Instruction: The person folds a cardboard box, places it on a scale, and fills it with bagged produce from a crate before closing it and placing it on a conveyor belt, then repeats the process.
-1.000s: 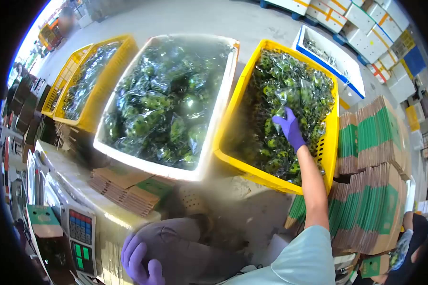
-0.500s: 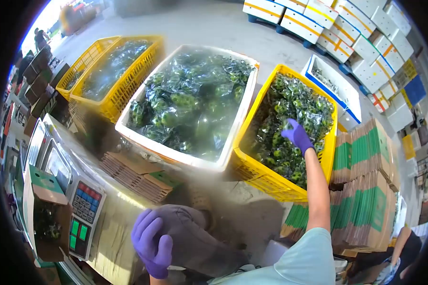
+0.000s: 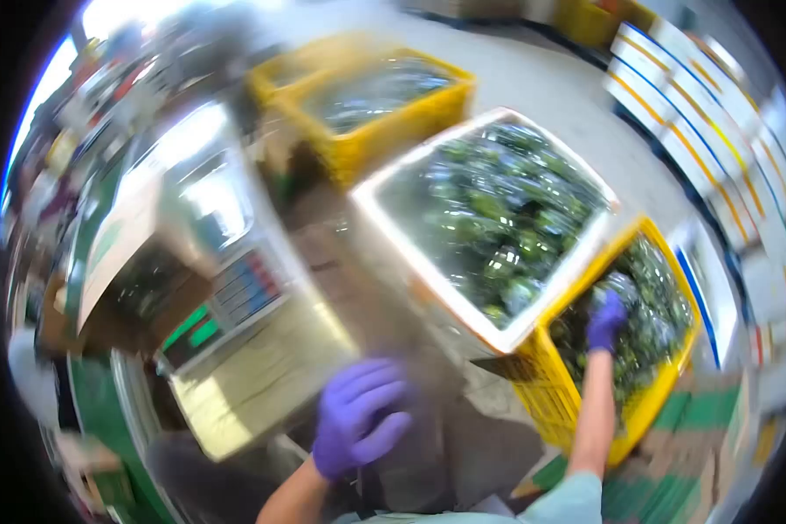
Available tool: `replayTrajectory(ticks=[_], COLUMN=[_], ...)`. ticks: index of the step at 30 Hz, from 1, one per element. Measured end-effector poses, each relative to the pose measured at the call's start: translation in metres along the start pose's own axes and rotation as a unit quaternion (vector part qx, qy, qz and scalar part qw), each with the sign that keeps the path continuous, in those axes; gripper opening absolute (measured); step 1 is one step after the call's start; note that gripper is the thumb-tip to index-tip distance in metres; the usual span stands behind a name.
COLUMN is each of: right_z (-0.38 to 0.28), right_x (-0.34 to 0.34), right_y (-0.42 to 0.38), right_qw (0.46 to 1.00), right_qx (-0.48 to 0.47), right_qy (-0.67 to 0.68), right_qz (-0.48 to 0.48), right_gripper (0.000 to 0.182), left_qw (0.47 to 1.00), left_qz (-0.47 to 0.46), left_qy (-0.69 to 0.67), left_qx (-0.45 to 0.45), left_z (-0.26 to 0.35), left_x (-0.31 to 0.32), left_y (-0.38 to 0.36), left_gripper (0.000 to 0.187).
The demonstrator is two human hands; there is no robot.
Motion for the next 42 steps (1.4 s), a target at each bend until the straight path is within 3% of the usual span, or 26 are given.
replayTrajectory(ticks=[3,5,7,9,10,11,12,13,15,16,17,19,21,22,27,31,35,39,42], right_z=[-0.103,-0.174,-0.201,-0.272,-0.293,-0.296,-0.292,-0.285,-0.257,-0.240,-0.221,-0.218,-0.224,-0.221,-0.232,-0.258,-0.267,-0.261,-0.249], right_x=[0.054,0.119,0.181,0.252,0.276,0.296,0.319,0.340,0.390,0.407,0.423,0.430,0.416,0.409,0.376,0.355,0.349,0.349,0.351], right_y=[-0.064,-0.155,-0.271,-0.424,-0.485,-0.530,-0.565,-0.596,-0.639,-0.652,-0.658,-0.665,-0.656,-0.651,-0.629,-0.601,-0.554,-0.530,-0.530], right_qw=[0.991,0.958,0.891,0.662,0.615,0.555,0.549,0.542,0.541,0.512,0.481,0.483,0.531,0.509,0.505,0.572,0.702,0.748,0.753], right_qx=[-0.104,-0.155,-0.165,-0.460,-0.484,-0.562,-0.600,-0.637,-0.692,-0.726,-0.756,-0.741,-0.644,-0.644,-0.612,-0.613,-0.481,-0.448,-0.424], right_qy=[0.040,-0.048,0.017,-0.028,-0.024,0.014,0.002,-0.007,-0.104,-0.154,-0.204,-0.187,-0.109,-0.099,-0.138,-0.042,-0.065,-0.061,-0.077], right_qz=[-0.076,-0.236,-0.422,-0.591,-0.622,-0.613,-0.582,-0.548,-0.466,-0.433,-0.395,-0.428,-0.540,-0.562,-0.594,-0.544,-0.521,-0.485,-0.498], right_gripper=[0.032,0.040,0.048,0.050,0.051,0.058,0.058,0.058,0.051,0.048,0.045,0.054,0.065,0.077,0.075,0.059,0.058,0.056,0.055], left_qw=[1.000,1.000,0.998,0.995,0.996,0.997,0.986,0.988,0.985,0.988,0.987,0.976,0.977,0.975,0.975,0.982,0.981,0.979,0.977], left_qz=[0.019,0.021,0.049,0.098,0.079,0.059,-0.033,-0.024,0.128,0.111,0.121,0.093,0.128,0.154,0.171,0.142,0.189,0.200,0.209], left_qy=[0.001,-0.013,-0.028,-0.021,-0.029,-0.037,-0.078,-0.074,-0.111,-0.099,-0.100,-0.166,-0.149,-0.148,-0.140,-0.100,-0.033,-0.027,-0.010], left_qx=[0.005,0.014,0.015,0.025,-0.006,-0.037,-0.142,-0.136,0.017,-0.032,-0.024,-0.109,-0.078,-0.057,-0.029,-0.072,0.003,-0.018,-0.031], left_z=[-0.007,-0.015,-0.015,-0.014,-0.018,-0.023,-0.044,-0.043,-0.026,-0.041,-0.046,-0.058,-0.049,-0.042,-0.041,-0.041,-0.024,-0.015,-0.011], left_x=[-0.013,-0.017,-0.020,-0.029,-0.029,-0.028,-0.008,-0.013,-0.043,-0.035,-0.036,-0.037,-0.045,-0.052,-0.044,-0.039,-0.048,-0.063,-0.080], left_y=[-0.012,-0.025,-0.029,-0.034,-0.038,-0.043,-0.055,-0.051,-0.045,-0.054,-0.060,-0.063,-0.060,-0.059,-0.061,-0.067,-0.077,-0.092,-0.105], left_gripper=[0.029,0.033,0.033,0.029,0.029,0.029,0.028,0.028,0.027,0.026,0.026,0.035,0.036,0.034,0.034,0.037,0.038,0.038,0.036])
Point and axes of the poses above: each hand's wrist, its own y-axis towards the middle knuckle, its own x-axis out of the palm, z = x × y, the point moved 6 cm from there along y, towards the middle knuckle, and after that the axes turned 8 degrees about z, right-handed, at the moved point
